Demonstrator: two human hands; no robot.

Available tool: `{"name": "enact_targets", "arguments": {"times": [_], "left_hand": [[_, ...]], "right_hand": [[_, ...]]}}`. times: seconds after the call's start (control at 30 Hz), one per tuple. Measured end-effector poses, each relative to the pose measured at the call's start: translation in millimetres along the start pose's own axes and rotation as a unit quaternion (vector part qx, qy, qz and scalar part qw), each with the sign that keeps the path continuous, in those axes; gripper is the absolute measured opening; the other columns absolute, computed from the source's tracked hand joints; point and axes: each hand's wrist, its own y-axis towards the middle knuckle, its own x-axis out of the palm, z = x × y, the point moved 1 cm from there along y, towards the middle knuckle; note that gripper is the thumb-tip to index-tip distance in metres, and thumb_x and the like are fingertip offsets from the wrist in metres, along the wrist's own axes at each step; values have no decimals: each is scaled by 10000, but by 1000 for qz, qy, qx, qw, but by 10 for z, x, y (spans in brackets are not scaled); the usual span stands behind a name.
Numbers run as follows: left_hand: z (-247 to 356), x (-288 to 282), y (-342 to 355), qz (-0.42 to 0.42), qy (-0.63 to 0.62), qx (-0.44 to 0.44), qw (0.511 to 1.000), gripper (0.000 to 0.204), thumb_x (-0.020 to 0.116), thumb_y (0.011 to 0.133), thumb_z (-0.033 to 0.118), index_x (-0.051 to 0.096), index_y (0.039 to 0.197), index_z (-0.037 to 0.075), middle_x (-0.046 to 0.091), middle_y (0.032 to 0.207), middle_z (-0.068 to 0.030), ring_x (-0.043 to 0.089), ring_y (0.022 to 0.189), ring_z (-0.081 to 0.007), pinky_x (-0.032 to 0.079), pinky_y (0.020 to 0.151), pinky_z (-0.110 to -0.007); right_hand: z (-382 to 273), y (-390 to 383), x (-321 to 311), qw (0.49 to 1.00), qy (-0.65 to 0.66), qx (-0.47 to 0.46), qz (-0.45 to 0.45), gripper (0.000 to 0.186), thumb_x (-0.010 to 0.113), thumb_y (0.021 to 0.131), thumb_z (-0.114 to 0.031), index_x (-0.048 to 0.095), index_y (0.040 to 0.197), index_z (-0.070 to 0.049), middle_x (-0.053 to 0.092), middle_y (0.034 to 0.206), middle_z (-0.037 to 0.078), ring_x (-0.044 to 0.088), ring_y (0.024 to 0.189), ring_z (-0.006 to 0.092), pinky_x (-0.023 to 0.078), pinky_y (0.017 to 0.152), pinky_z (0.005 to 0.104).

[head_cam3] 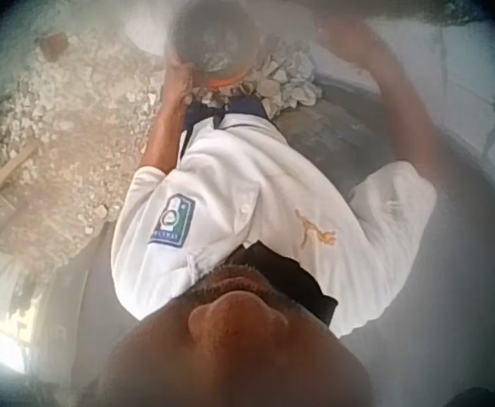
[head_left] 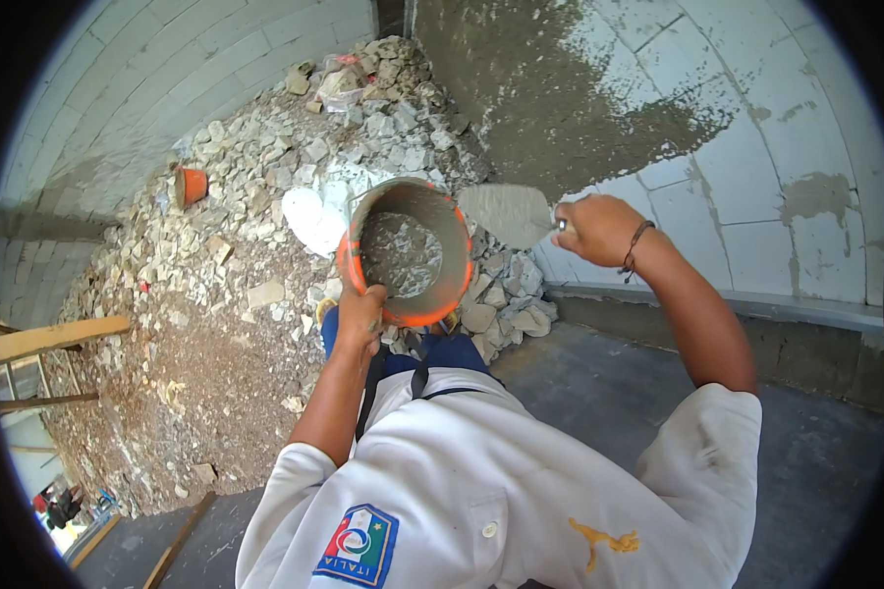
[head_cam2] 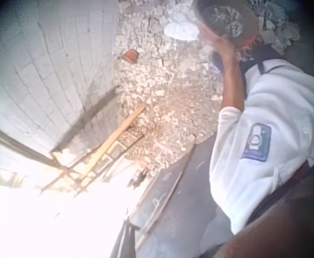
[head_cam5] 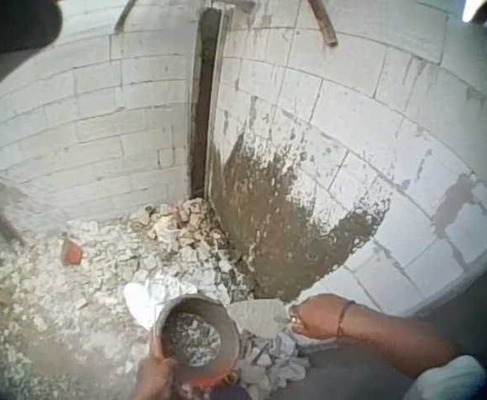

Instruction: The person applies cement mixture to a white block wall using a trowel, repeatedly scooping material from a bucket held in one hand and spreading it onto the wall surface.

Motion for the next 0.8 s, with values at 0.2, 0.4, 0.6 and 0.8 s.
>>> {"name": "enact_targets", "arguments": {"times": [0.2, 0.4, 0.6, 0.8], "left_hand": [[131, -370, 349, -57, 205, 85, 973, 879, 499, 737, -22, 82, 1492, 146, 284, 1386, -324, 384, 1258, -414, 399, 986, -363], [570, -775, 485, -119, 329, 102, 931, 896, 548, 763, 33, 59, 1494, 204, 20, 1432, -412, 90, 1356, -502, 281, 1081, -398], [636, -1177, 703, -137, 238, 80, 958, 891, 525, 736, 7, 89, 1494, 176, 135, 1436, -371, 186, 1369, -443, 304, 1071, -382], [520, -1159, 737, -105, 38, 18, 994, 812, 478, 739, -51, 173, 1475, 106, 436, 1238, -190, 525, 1031, -253, 450, 852, -305]], "right_hand": [[-1155, 929, 1157, 998, -33, 46, -11, 166, 603, 728, -141, 704, 810, -38, 678, 838, 176, 668, 816, 339, 537, 720, 408], [-2026, 1270, 1054, 986, 153, 58, 10, 231, 603, 796, -211, 671, 891, -12, 647, 836, 232, 633, 819, 397, 508, 717, 462], [-2228, 1146, 1047, 949, 254, 52, 179, 321, 575, 854, -292, 616, 973, 5, 640, 870, 234, 615, 818, 416, 489, 723, 470], [-2029, 1179, 911, 965, 183, 124, 139, 321, 538, 881, -289, 596, 1000, 3, 638, 916, 232, 614, 846, 408, 488, 747, 477]]}}
